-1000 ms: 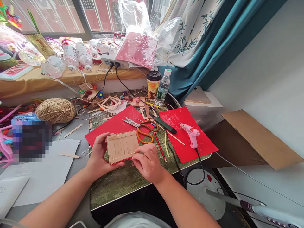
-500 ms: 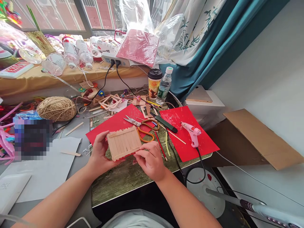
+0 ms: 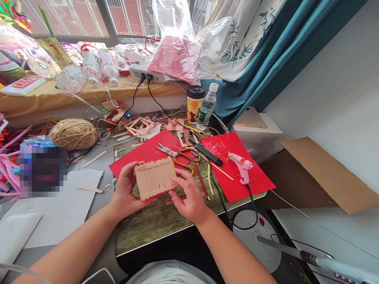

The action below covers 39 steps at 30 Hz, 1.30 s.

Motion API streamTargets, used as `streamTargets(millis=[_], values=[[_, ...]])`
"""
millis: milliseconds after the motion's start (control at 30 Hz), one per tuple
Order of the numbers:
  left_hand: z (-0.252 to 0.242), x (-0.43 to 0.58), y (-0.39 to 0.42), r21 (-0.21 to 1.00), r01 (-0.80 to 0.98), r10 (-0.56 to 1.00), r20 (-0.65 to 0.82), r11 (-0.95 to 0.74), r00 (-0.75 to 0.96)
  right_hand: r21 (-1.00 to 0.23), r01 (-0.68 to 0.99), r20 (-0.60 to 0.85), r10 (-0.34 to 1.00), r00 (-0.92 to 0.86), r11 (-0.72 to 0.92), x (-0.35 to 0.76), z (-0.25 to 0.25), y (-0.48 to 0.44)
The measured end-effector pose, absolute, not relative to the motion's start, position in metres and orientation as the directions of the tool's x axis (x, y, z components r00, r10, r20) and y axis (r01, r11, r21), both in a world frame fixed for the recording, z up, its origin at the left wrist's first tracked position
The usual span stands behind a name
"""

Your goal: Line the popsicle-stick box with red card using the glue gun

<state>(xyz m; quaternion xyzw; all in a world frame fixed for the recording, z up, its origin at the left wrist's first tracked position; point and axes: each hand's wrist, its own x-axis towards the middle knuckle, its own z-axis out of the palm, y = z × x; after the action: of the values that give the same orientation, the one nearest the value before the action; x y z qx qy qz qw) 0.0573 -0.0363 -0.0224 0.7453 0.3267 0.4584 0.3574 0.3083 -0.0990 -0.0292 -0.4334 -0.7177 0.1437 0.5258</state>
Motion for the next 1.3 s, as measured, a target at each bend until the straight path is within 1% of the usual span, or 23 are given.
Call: streamTargets(millis=[133,467,767,933,1033,1167,1300], values=[[-0.017,0.057,-0.036,0.818,0.138,0.79,0.474,-0.559,0.39,-0.664,0.456,0.636,0.768,-0.074,0.593,0.31,-0.03,-0.099],[-0.013,0.056,-0.037,0.816,0.149,0.79,0.468,-0.558,0.396,-0.654,0.459,0.648,0.759,-0.071,0.601,0.31,-0.028,-0.102],[-0.014,0.058,-0.04,0.785,0.174,0.779,0.51,-0.595,0.365,-0.767,0.354,0.572,0.82,0.004,0.534,0.305,-0.034,-0.107],[-0.014,0.058,-0.04,0.791,0.162,0.781,0.509,-0.59,0.361,-0.773,0.312,0.581,0.814,0.0,0.552,0.305,-0.032,-0.108],[-0.016,0.056,-0.038,0.788,0.189,0.786,0.495,-0.586,0.371,-0.778,0.315,0.569,0.822,-0.013,0.543,0.305,-0.032,-0.103],[-0.022,0.054,-0.033,0.744,0.281,0.787,0.51,-0.606,0.349,-0.796,0.349,0.523,0.852,-0.015,0.495,0.301,-0.028,-0.098],[-0.024,0.053,-0.032,0.719,0.345,0.797,0.521,-0.603,0.306,-0.74,0.455,0.559,0.829,0.006,0.495,0.314,-0.017,-0.113]])
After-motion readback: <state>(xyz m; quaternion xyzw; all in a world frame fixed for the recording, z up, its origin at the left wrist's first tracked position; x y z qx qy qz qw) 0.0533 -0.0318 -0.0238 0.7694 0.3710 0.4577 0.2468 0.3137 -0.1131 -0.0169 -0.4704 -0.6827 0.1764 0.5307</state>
